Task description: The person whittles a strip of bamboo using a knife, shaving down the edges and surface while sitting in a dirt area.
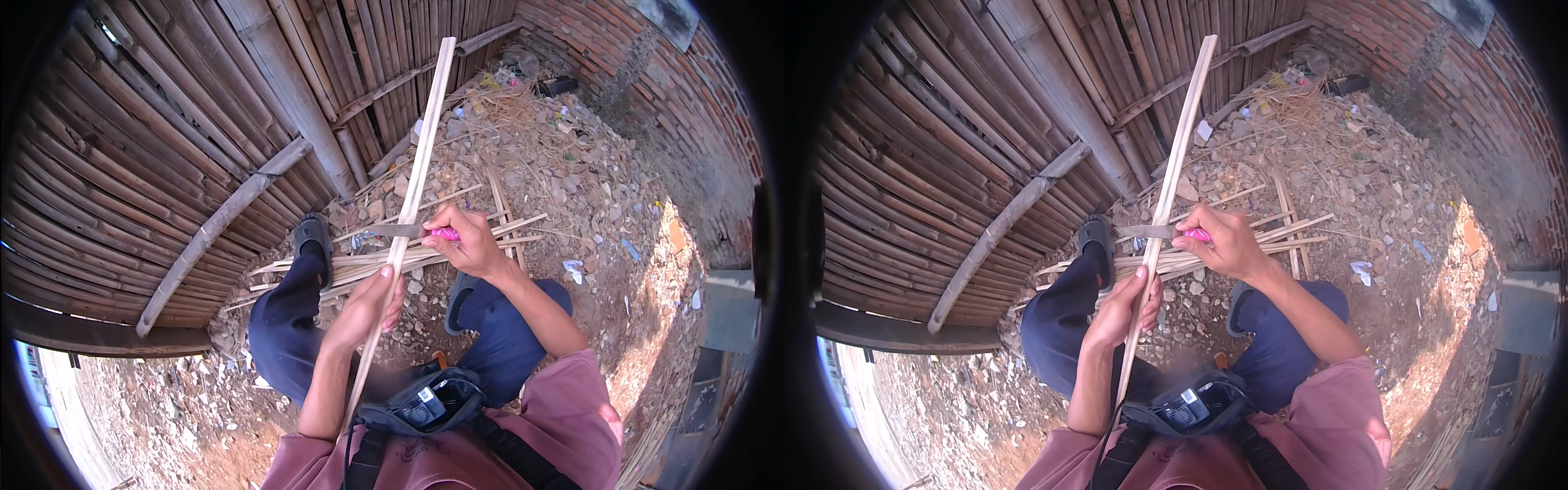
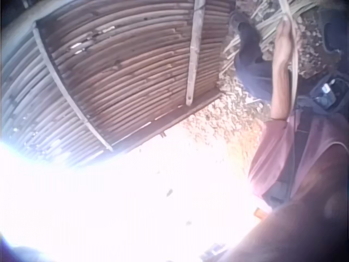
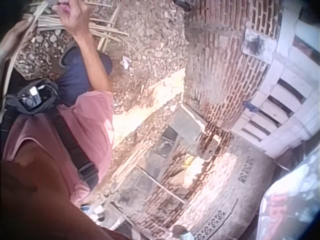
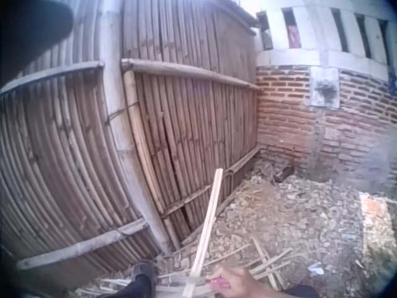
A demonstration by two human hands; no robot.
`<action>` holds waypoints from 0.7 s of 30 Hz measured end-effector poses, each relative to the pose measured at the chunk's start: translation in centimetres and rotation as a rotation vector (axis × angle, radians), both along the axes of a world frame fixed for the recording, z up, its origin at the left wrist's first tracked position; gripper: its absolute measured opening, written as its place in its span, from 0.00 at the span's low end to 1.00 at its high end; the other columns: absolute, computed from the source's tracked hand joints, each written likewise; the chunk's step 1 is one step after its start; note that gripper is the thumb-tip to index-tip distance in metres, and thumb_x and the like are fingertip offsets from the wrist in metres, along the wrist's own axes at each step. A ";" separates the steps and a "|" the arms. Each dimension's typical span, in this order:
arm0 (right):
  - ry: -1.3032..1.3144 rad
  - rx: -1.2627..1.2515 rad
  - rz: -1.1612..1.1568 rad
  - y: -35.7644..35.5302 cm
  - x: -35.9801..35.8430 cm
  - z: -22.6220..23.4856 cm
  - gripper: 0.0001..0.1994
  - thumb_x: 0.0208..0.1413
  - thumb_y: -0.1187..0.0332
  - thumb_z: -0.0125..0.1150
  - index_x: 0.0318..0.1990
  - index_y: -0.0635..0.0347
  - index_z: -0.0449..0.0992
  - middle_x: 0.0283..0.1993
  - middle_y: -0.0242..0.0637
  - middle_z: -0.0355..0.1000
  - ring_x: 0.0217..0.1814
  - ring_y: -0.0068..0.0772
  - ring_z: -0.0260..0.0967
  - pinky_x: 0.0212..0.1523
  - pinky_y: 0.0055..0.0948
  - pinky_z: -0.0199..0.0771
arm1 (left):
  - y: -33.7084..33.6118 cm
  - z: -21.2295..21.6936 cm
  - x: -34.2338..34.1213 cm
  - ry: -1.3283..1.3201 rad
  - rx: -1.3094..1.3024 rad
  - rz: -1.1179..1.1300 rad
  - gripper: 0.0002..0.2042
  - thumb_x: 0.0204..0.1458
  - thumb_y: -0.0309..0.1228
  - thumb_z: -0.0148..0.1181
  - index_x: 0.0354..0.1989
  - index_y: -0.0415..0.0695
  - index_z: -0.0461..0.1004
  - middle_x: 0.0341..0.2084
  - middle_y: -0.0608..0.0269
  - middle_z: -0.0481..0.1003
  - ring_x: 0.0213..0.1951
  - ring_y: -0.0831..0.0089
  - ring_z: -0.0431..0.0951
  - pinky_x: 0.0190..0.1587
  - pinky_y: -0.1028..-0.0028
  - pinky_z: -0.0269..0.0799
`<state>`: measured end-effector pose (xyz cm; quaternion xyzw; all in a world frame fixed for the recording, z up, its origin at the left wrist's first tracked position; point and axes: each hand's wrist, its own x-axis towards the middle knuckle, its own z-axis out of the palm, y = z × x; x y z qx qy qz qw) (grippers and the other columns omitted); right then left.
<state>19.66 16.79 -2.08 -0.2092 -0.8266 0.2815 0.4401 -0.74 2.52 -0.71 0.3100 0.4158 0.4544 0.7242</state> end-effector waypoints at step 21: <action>0.112 -0.034 -0.234 3.0 0.0 0.7 0.12 0.58 0.67 0.76 0.30 0.63 0.79 0.28 0.38 0.77 0.27 0.32 0.75 0.30 0.30 0.71 | -0.7 0.0 1.5 0.807 0.189 0.151 0.22 0.73 0.45 0.54 0.36 0.35 0.74 0.18 0.72 0.63 0.25 0.82 0.60 0.27 0.70 0.60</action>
